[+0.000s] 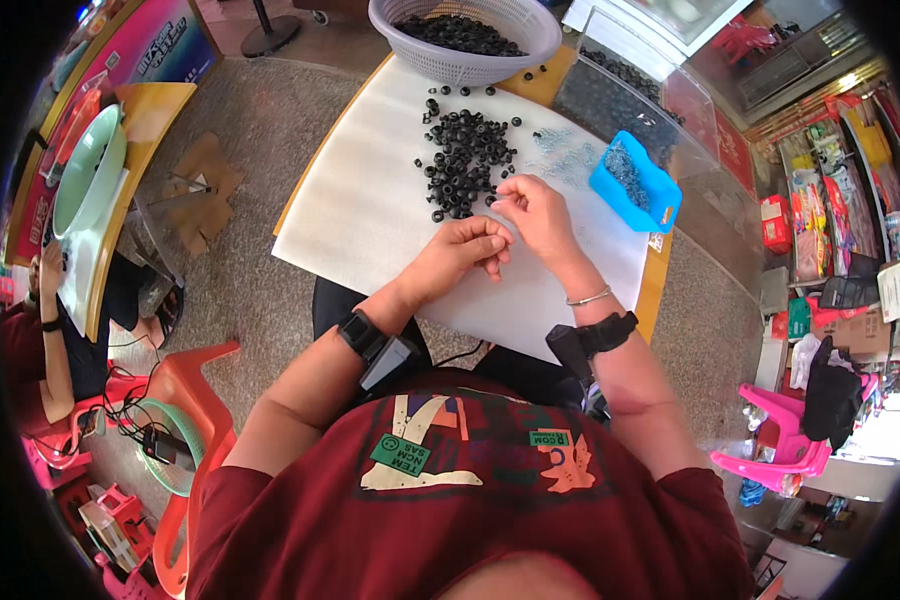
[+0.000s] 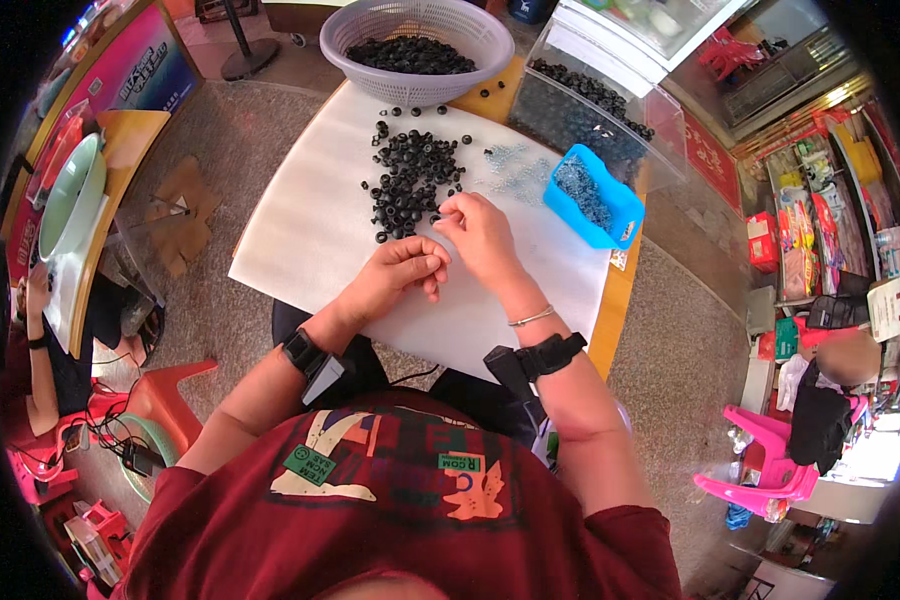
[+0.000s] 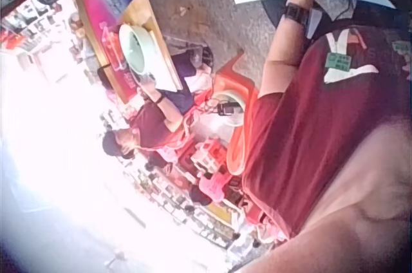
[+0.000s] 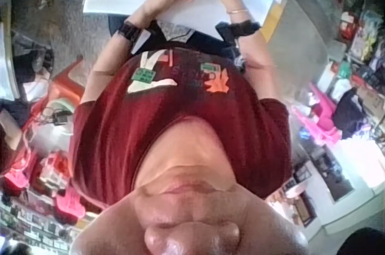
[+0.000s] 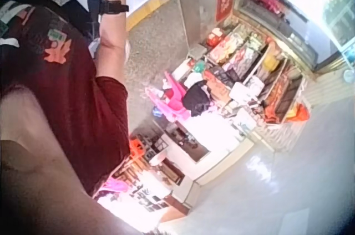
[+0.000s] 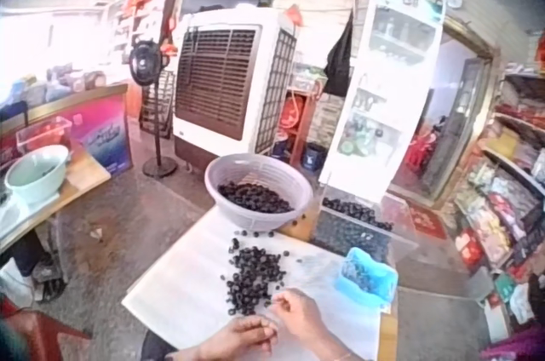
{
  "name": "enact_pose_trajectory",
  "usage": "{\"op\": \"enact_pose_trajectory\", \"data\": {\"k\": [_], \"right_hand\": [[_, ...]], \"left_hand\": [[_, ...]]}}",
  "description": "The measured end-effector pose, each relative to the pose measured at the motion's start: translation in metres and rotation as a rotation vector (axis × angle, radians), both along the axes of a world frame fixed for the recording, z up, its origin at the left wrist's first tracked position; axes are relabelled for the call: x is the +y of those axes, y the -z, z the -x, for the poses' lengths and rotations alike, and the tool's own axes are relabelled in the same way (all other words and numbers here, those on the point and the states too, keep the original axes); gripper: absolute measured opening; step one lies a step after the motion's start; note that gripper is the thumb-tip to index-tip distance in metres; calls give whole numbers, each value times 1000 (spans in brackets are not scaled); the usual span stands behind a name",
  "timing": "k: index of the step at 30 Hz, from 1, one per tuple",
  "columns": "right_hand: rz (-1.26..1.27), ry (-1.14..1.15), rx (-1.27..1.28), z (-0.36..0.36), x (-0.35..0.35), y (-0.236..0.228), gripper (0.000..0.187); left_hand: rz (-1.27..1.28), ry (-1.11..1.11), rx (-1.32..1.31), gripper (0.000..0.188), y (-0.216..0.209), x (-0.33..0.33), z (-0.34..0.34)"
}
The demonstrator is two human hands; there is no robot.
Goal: Sort small black plastic components from a pile and place them into a small blue container.
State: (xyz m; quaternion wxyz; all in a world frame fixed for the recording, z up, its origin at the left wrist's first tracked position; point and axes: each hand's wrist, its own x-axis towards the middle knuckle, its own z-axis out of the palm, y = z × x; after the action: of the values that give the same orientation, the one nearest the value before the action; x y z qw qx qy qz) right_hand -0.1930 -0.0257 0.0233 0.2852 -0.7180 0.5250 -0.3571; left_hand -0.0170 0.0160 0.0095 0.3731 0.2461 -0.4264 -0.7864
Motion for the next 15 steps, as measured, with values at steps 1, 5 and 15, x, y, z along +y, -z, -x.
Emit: {"op": "enact_pose_trajectory", "data": {"k": [1, 5, 15], "right_hand": [[5, -13, 31, -5, 0, 0, 18], [172, -37, 131, -5, -3, 11, 19], [117, 66, -83, -8, 47, -28, 17]], "left_hand": [[3, -4, 1, 15, 1, -1, 0], [14, -26, 15, 15, 3, -3, 0], [-91, -198, 158, 17, 9, -4, 5]]}}
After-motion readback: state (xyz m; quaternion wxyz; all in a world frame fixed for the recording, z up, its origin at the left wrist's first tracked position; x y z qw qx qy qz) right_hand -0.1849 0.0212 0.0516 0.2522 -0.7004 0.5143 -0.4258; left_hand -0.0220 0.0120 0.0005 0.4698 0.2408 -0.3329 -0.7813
